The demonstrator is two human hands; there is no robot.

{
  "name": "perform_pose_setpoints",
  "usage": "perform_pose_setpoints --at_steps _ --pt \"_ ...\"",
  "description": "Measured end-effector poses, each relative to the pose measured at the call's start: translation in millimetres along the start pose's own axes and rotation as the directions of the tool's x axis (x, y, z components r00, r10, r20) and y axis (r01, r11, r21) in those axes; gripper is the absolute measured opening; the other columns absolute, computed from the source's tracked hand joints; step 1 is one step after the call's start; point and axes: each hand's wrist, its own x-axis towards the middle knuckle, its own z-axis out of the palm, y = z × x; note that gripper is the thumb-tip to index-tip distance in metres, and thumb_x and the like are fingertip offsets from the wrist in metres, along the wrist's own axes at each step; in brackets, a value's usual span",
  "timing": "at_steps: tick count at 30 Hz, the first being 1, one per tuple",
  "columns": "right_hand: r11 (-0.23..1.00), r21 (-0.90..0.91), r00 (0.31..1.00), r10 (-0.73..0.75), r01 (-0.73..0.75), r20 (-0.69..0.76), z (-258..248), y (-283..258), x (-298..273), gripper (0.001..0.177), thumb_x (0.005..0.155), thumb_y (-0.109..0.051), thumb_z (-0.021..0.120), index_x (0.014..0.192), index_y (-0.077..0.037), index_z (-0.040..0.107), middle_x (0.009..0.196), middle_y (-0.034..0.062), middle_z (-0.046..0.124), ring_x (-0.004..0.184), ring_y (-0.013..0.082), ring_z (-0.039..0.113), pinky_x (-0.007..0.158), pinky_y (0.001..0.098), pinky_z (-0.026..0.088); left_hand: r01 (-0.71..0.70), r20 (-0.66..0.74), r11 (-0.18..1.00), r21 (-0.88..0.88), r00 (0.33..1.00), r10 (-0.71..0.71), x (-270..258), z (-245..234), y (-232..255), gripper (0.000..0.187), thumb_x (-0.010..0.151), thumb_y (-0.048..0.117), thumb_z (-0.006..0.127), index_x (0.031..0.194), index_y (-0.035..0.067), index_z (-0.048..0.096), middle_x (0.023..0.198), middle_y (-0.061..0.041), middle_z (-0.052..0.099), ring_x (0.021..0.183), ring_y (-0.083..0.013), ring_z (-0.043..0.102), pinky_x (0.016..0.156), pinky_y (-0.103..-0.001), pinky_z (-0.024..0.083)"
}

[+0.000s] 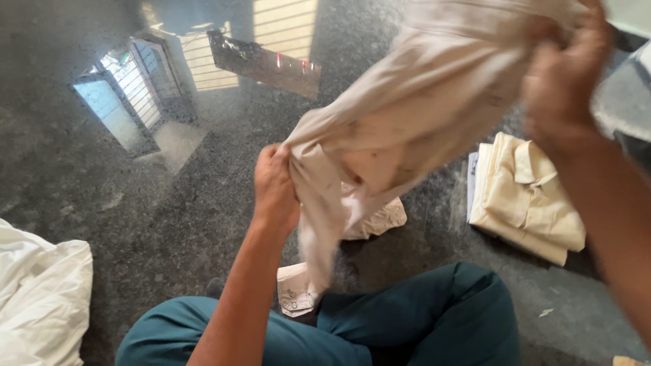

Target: The person folds a light-colored shirt on the floor, buttoning it, smoothing the fabric, and folding it into a compact rectangle. They then place it on a stack and begin folding another shirt from a pile of laundry.

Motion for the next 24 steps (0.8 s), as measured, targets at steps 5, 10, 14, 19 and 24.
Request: perform_pose_setpoints --at_steps 5,10,14,19,24 --pt "0.939 -0.170 0.929 0.326 -0.298 0.173 23.4 14.6 -52.8 0.057 0.103 0.016 0.054 0.151 -0.014 0.052 0.131 0.0054 0.063 0.116 0.0180 0.065 0.105 0.0344 0.055 -0.600 0.537 0.595 0.535 0.785 0.308 -25.8 70.9 33.2 0.035 0.096 0.031 0.065 0.119 0.006 0.055 0.091 -0.007 0.066 0.077 -0.0148 0.064 0.065 -0.032 0.056" --pt "0.882 -0.288 0.792 0.465 -0.374 0.396 102.4 15.1 -72.8 0.060 0.101 0.013 0.051 0.152 -0.017 0.050 0.133 0.0093 0.061 0.117 0.0224 0.063 0.105 0.0418 0.049 -0.574 0.593 0.279 0.770 0.805 0.016 -61.8 102.8 96.0 0.027 0.095 0.035 0.067 0.108 0.012 0.072 0.082 0.002 0.072 0.061 -0.0083 0.066 0.056 -0.029 0.059" --pt "0.907 -0.329 0.765 0.403 -0.263 0.502 171.1 3.9 -49.7 0.062 0.099 0.011 0.049 0.153 -0.019 0.049 0.135 0.0124 0.060 0.118 0.0259 0.061 0.105 0.0478 0.044 -0.268 0.419 0.492 0.828 0.879 -0.227 -63.8 54.0 133.7 0.031 0.090 0.037 0.067 0.103 0.010 0.076 0.068 -0.002 0.070 0.051 -0.0126 0.061 0.050 -0.031 0.060" --pt "0.922 -0.386 0.754 0.270 -0.023 0.599 247.1 25.1 6.9 0.065 0.097 0.009 0.046 0.154 -0.022 0.047 0.138 0.0163 0.059 0.120 0.0303 0.059 0.105 0.0552 0.038 -0.064 0.212 0.602 0.796 0.961 -0.178 -22.6 -72.0 128.9 0.026 0.092 0.027 0.069 0.107 0.006 0.074 0.080 -0.002 0.067 0.071 -0.0104 0.060 0.066 -0.031 0.053" --pt "0.734 -0.608 0.574 0.368 0.304 0.731 296.0 96.4 4.4 0.068 0.095 0.006 0.044 0.155 -0.024 0.045 0.140 0.0202 0.057 0.121 0.0347 0.057 0.105 0.0626 0.033 0.368 -0.361 0.026 0.929 0.921 -0.150 13.5 -237.4 88.3 0.043 0.088 0.024 0.076 0.125 0.003 0.069 0.115 -0.019 0.077 0.105 -0.0318 0.073 0.094 -0.044 0.053"
